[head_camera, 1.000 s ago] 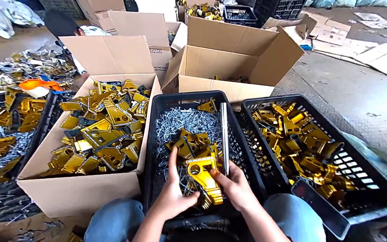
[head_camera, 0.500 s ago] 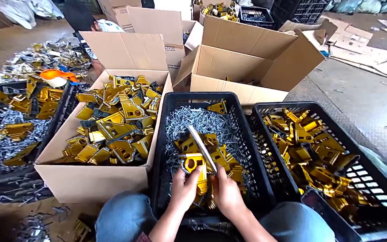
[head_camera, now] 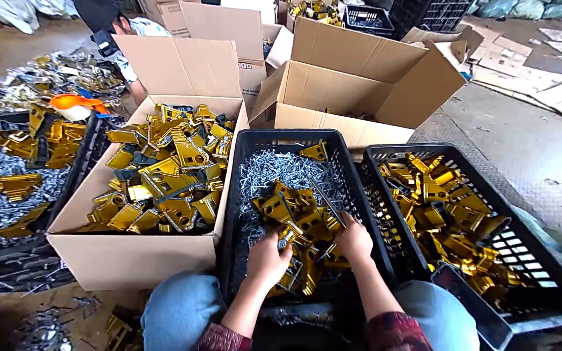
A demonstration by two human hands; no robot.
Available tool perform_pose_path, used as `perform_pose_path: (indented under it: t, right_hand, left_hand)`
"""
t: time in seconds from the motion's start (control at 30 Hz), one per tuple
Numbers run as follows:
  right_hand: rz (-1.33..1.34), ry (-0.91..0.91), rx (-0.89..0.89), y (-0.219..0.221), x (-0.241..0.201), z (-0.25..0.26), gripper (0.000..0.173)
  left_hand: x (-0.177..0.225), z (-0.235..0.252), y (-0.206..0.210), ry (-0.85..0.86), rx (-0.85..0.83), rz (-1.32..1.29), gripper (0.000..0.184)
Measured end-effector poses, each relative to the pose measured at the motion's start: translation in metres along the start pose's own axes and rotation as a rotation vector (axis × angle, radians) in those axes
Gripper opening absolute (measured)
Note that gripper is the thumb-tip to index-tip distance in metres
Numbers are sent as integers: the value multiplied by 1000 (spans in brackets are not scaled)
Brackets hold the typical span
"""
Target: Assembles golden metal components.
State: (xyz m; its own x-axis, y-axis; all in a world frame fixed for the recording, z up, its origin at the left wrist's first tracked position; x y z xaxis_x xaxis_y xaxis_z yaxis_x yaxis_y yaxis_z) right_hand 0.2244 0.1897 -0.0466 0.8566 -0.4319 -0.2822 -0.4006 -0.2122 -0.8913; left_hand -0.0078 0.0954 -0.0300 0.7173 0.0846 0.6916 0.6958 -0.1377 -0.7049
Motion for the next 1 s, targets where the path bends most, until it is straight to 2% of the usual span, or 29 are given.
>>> perform_pose_path:
  t: [0.07,0.17,0.23,0.3,0.4,0.5,0.53,0.6,0.67,0.7,0.73,0.8,0.83,0.9,0.93,1.0]
  right_hand:
    - [138,-66,-21,6,-1,7,44]
    - [149,-126,-119,24,-14,8,54]
    - [39,-92,-174,35,-18,9,51]
    - [42,-99,-178,37,-19,12,40]
    - [51,-127,-187,34,-19,14,33]
    - [201,-155,-102,18,-22,8,30]
    - [311,-176,-74,10,-23,5,28]
    - [573,-239,-133,0,-29,-8,21]
    - [841,-316,-395,0,-47,-38,12]
    - [907,-345,-544,2,-58,-57,12]
    - [932,-368,-663,6,-67,-73,13]
    - [905,-384,-753,13,-75,-83,13]
    - [821,-374,-678,15,-73,-74,14]
    - [487,-335,-365,12,-55,-41,27]
    - [325,-284,-222,10,-45,-25,32]
    - [77,-140,-62,12,-24,0,45]
  left_hand:
    - [4,-4,23,31,-251,81,47]
    - [12,-12,53,94,-461,146,48]
    - [15,-13,57,113,-482,162,46]
    - [11,-10,57,131,-469,151,48]
    - [4,-10,63,145,-505,137,67]
    - [6,-12,63,170,-530,61,74]
    - [7,-11,54,172,-477,10,77]
    - [11,-4,26,194,-224,-153,94]
    - [17,4,3,284,62,-448,102]
    - [22,6,-6,358,186,-627,94]
    - [27,6,-14,429,305,-795,76]
    - [24,2,-33,420,521,-931,40]
    - [17,0,-40,367,597,-904,33]
    - [0,-2,-49,269,673,-852,31]
    - [-6,-3,-54,247,697,-837,31]
    - [-10,-7,-61,245,736,-864,27]
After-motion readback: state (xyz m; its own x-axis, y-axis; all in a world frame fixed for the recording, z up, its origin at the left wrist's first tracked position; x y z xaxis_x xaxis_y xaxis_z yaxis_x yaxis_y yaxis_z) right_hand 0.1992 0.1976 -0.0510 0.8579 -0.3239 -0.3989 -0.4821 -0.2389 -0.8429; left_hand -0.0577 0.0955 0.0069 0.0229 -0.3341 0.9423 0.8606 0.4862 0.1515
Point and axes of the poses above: each hand's wrist, its own z-axis towards the middle knuckle, its own y-axis out of the palm, x = y × z, the point moved 10 cm from there along z, towards the middle knuckle, and after that the axes turned 14 degrees about y, right-handed, at the moved point
